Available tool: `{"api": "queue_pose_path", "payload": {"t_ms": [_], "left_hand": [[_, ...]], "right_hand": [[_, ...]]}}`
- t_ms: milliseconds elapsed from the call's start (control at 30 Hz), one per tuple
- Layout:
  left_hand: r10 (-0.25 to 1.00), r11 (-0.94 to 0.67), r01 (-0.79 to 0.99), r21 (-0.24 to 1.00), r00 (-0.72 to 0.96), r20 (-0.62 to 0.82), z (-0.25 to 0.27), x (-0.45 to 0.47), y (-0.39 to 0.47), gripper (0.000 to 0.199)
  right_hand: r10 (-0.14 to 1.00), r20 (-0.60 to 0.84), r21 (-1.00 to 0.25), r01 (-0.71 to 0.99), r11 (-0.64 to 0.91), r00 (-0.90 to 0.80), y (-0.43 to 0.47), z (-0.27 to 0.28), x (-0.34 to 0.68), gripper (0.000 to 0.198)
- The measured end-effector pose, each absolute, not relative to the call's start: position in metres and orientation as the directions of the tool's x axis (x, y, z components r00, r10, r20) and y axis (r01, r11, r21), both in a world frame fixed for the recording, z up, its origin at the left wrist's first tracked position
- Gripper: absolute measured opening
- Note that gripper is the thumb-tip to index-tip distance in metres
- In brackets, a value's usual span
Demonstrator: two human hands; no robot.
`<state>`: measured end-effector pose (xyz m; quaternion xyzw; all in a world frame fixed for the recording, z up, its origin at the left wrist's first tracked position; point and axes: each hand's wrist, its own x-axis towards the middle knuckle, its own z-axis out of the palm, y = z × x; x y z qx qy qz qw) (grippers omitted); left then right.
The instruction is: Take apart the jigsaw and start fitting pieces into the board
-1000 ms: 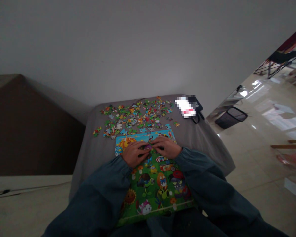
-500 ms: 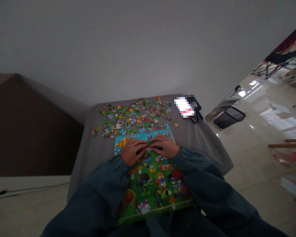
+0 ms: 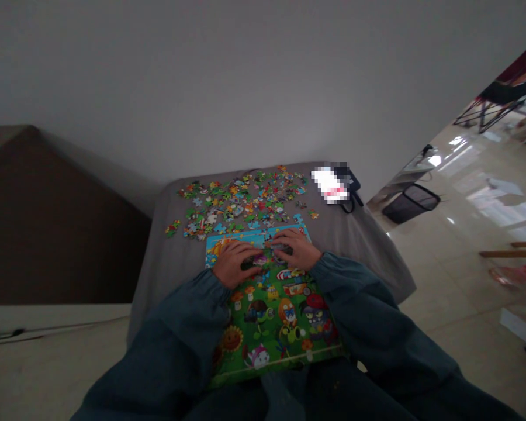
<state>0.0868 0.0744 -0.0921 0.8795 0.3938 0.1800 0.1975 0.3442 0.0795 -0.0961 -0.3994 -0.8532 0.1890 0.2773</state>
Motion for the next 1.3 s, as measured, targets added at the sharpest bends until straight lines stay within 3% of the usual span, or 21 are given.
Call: {"api": "queue_pose_path", "payload": {"t_ms": [100,400,533,833,1100,1300], "left_hand": [[0.778,-0.582,0.632,0.511,0.616,0.124,-0.091,0.062,0.067,0.042],[0.922,-0.37,0.807,0.46,0.381,0.074,-0.089,-0.013,0.0,0.054],[0.914,-0.38,0.799,0.467,0.401,0.059,-0.09,0.003,-0.005,0.052],[0.911,-0.407,0.84,0.359,0.401,0.096,-0.09,0.041,0.005,0.042],[0.948,-0.314,0.881,0.353,0.274,0.161,-0.095,0.036,0.005,0.04],[0.943,-0.329,0.88,0.342,0.289,0.165,-0.095,0.04,0.007,0.039]], "right_hand": [[0.808,0.32,-0.543,0.603,0.584,-0.494,0.081,-0.096,0.346,0.022],[0.808,0.283,-0.531,0.617,0.581,-0.517,0.078,-0.095,0.349,0.024],[0.808,0.274,-0.532,0.618,0.579,-0.521,0.077,-0.095,0.35,0.024],[0.812,0.277,-0.55,0.608,0.572,-0.514,0.079,-0.099,0.352,0.022],[0.808,0.269,-0.546,0.609,0.576,-0.524,0.079,-0.098,0.353,0.022],[0.801,0.295,-0.54,0.601,0.589,-0.521,0.08,-0.099,0.352,0.022]]}}
